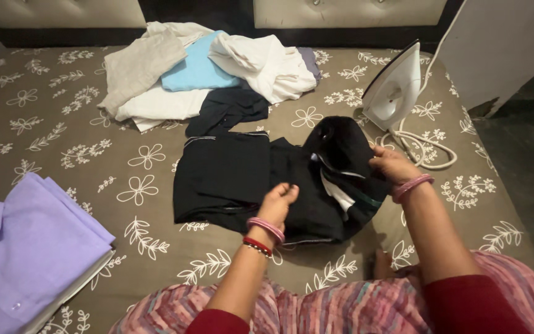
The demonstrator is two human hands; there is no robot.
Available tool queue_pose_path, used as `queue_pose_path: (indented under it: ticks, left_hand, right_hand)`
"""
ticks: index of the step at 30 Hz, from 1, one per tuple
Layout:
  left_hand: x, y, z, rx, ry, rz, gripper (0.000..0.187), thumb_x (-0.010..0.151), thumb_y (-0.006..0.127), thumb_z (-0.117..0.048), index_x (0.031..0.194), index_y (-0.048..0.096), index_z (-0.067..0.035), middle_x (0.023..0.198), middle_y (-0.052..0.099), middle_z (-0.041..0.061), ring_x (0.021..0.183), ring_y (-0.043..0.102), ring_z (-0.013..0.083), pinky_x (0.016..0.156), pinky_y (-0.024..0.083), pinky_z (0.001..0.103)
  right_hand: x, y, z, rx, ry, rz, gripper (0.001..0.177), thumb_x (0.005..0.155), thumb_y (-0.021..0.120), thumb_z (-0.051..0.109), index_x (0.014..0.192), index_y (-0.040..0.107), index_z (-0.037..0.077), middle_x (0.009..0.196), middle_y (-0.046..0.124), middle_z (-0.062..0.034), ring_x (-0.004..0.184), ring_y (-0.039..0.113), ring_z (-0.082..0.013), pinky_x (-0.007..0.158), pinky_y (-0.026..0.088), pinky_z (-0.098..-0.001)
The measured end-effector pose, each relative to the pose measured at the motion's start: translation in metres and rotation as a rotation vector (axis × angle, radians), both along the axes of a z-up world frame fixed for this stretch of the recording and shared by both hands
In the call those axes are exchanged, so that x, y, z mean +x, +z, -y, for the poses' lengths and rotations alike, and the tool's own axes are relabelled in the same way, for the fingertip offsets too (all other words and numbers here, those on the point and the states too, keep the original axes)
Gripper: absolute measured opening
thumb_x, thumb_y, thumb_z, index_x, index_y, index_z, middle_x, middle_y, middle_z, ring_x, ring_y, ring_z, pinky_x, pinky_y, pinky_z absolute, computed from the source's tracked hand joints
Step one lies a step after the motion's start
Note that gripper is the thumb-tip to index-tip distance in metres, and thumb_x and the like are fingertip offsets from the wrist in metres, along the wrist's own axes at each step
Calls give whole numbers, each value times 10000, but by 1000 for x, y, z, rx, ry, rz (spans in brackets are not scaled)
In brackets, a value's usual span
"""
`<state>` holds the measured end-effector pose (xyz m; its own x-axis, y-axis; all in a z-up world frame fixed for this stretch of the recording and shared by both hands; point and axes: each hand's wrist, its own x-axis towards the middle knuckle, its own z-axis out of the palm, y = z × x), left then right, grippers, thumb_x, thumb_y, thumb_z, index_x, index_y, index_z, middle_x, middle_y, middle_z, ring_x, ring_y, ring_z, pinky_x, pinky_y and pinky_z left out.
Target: The person irons a light purple shirt on a bed, smoothing the fabric and pressing the sleeves and body with a white iron. After ironing, the person folds the shirt neatly and places it on a stack of other folded clothes.
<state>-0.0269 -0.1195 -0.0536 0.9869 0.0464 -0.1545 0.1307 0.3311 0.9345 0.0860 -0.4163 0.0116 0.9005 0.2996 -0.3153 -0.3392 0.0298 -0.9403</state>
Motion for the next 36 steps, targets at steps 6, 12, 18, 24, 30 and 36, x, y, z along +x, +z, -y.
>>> queue_pose_path:
  ticks: [6,12,18,24,30,36]
  left_hand:
    - [11,45,-51,175,267,156,309,1011,626,-278,1009,679,26,879,616,-12,845,497,96,787,446,269]
    - [-44,159,-125,63,317,92,336,979,706,-332,1027,715,1,840,615,-14,736,521,90,688,431,267]
    - [-74,186,-176,-41,-139,396,366,833,881,-201,1132,723,-62,945,694,-29,834,633,57,767,499,219]
    - [-51,146,-135,1394,759,186,323,680,869,-205,985,772,-157,916,785,43,865,721,264,754,543,404]
    - [-34,105,-66,1016,585,49,272,804,751,-255,1046,729,-135,856,789,40,833,758,275,779,584,414]
    - [-53,107,-33,1286,-53,-308,498,827,783,-518,999,783,-51,963,743,180,940,721,361,860,563,439]
  right_hand:
    - [-31,64,-12,49,-21,-15,550,858,488,-81,1367,609,88,1033,728,-64,792,696,-144,710,584,-302]
    - [-54,116,-18,285,28,-12,437,904,538,-7,1339,571,18,1125,714,-88,949,711,-176,838,591,-317]
    - [-51,122,13,609,282,134,593,887,681,88,1457,552,-8,1200,702,-154,1043,700,-228,918,563,-343]
    - [-36,71,12,-975,-298,457,456,824,721,3,1278,698,46,1127,763,-147,1046,730,-239,938,561,-356]
    - [-47,76,-43,-577,-98,659,342,862,627,20,1196,700,22,1107,786,-131,1033,762,-204,929,592,-326]
    - [-82,54,-108,-772,143,1220,490,744,840,268,1149,711,24,1098,747,-185,1010,700,-347,908,525,-421]
